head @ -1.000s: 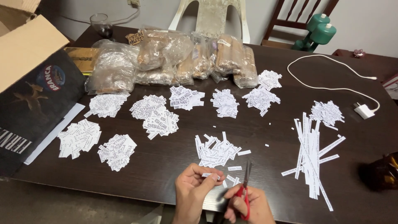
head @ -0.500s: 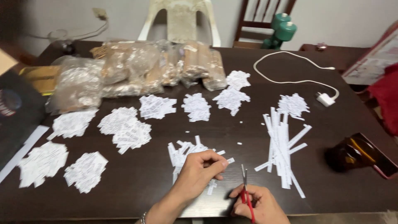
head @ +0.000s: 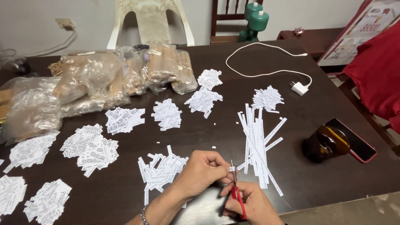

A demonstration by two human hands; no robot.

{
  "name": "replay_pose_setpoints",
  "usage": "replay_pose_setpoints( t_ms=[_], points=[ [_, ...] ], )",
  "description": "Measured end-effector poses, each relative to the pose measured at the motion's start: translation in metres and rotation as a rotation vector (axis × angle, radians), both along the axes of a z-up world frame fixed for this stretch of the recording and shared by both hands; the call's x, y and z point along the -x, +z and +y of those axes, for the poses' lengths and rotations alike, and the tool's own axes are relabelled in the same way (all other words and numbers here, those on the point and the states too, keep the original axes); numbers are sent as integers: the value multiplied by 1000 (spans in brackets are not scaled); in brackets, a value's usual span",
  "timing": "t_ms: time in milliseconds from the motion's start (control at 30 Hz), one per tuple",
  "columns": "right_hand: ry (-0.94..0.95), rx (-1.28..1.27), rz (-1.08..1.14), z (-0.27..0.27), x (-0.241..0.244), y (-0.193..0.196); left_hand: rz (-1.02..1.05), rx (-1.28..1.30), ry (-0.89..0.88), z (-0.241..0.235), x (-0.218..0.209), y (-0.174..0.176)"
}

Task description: Cutting long strips of paper into smaller rectangular pieces using scissors.

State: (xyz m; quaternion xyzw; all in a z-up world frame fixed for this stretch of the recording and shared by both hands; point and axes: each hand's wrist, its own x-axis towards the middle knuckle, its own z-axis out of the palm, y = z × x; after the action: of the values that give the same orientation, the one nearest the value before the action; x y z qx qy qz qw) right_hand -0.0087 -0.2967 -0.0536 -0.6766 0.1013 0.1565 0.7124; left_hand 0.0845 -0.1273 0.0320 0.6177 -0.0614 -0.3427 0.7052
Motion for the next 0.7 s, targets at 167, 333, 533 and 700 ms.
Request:
replay_pose_setpoints(
  t_ms=[167, 333, 533, 700],
  points=[
    [26, -67, -59, -8, -3, -19, 39, -52, 16, -6, -7, -7],
    [-123, -113, -36, -20, -1, -43, -61, -42, 25, 6, -17, -19],
    [-152, -182, -439, -63, 28, -50, -807, -1125, -26, 78, -33, -46],
    [-383, 199, -605, -54, 43, -22, -1187, -703, -50, 50, -4, -90]
  ],
)
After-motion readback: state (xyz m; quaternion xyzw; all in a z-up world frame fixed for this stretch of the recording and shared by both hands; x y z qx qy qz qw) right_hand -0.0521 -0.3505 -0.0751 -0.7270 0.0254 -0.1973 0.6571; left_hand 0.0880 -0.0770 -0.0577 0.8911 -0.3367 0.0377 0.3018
